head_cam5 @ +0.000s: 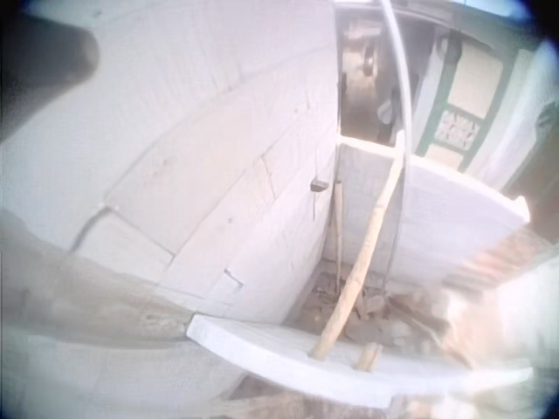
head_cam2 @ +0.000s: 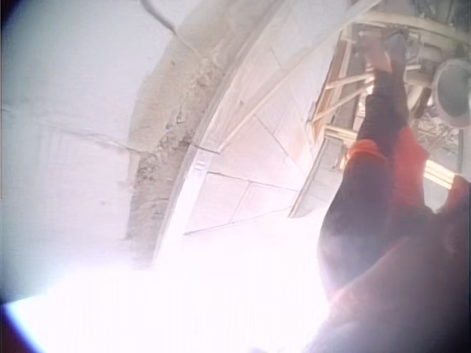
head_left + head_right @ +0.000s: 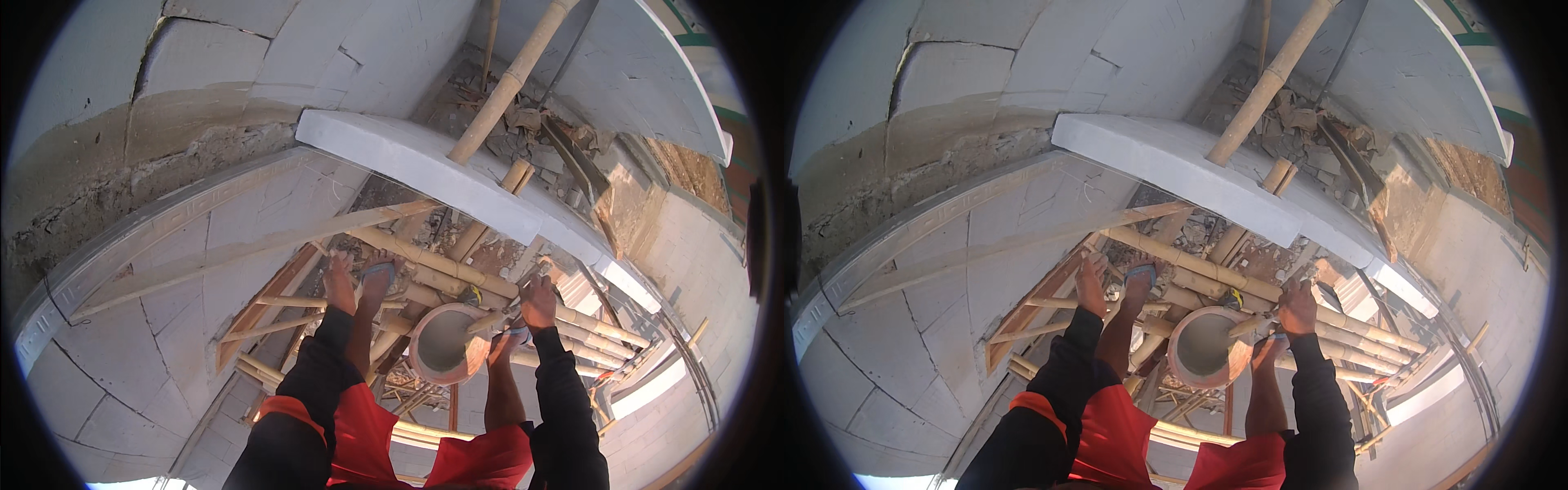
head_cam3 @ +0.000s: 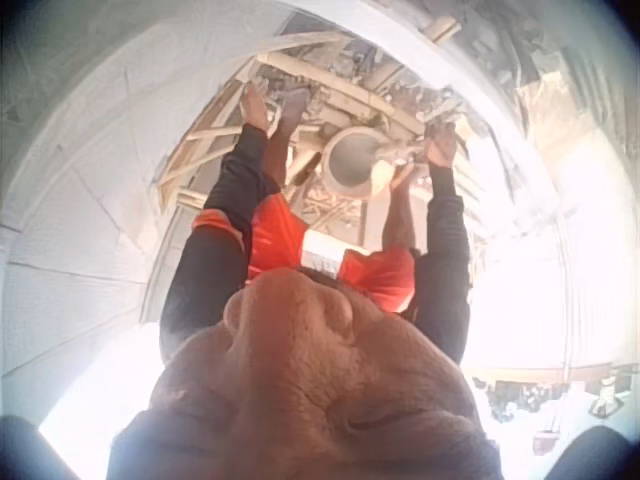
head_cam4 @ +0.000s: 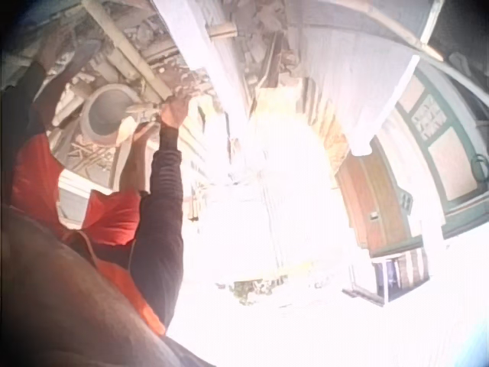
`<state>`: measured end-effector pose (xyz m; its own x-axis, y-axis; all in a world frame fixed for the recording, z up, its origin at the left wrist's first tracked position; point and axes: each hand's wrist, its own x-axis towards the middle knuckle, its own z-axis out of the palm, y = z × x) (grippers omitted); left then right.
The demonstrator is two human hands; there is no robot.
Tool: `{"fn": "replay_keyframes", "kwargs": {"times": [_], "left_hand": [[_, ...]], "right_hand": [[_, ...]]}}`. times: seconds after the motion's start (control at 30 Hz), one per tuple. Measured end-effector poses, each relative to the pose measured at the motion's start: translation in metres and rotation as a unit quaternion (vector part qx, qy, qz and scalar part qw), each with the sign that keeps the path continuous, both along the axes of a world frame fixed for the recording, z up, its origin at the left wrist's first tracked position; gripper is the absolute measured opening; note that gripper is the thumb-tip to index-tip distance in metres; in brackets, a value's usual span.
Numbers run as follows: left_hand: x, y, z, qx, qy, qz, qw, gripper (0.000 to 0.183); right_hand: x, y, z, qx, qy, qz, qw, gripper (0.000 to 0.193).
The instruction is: The person installs lightweight concrete blocks onto a wall structure by hand, using a trowel to apply mortar from a bucket and a hammer to tap the blocks into position.
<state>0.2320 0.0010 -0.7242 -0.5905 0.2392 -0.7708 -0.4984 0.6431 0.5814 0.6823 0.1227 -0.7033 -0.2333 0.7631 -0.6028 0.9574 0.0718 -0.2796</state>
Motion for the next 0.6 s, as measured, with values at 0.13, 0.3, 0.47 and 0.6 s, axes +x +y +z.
{"fn": "replay_keyframes", "kwargs": {"times": [0.13, 0.3, 0.47, 0.6], "left_hand": [[-0.022, 0.061, -0.014, 0.042, -0.035, -0.034, 0.998, 0.090], [-0.033, 0.113, -0.046, 0.121, 0.039, -0.176, 0.976, 0.092], [-0.035, 0.164, -0.064, 0.125, 0.060, -0.182, 0.974, 0.089], [-0.031, 0.187, -0.068, 0.181, -0.043, -0.109, 0.976, 0.100]], "right_hand": [[0.008, 0.013, 0.039, 0.084, 0.055, 0.046, 0.994, 0.027], [0.018, 0.065, 0.146, 0.019, -0.050, -0.160, 0.986, 0.029], [-0.004, 0.138, 0.203, 0.020, 0.112, -0.355, 0.928, 0.035], [-0.048, 0.178, 0.167, -0.198, 0.265, -0.303, 0.894, 0.034]]}}
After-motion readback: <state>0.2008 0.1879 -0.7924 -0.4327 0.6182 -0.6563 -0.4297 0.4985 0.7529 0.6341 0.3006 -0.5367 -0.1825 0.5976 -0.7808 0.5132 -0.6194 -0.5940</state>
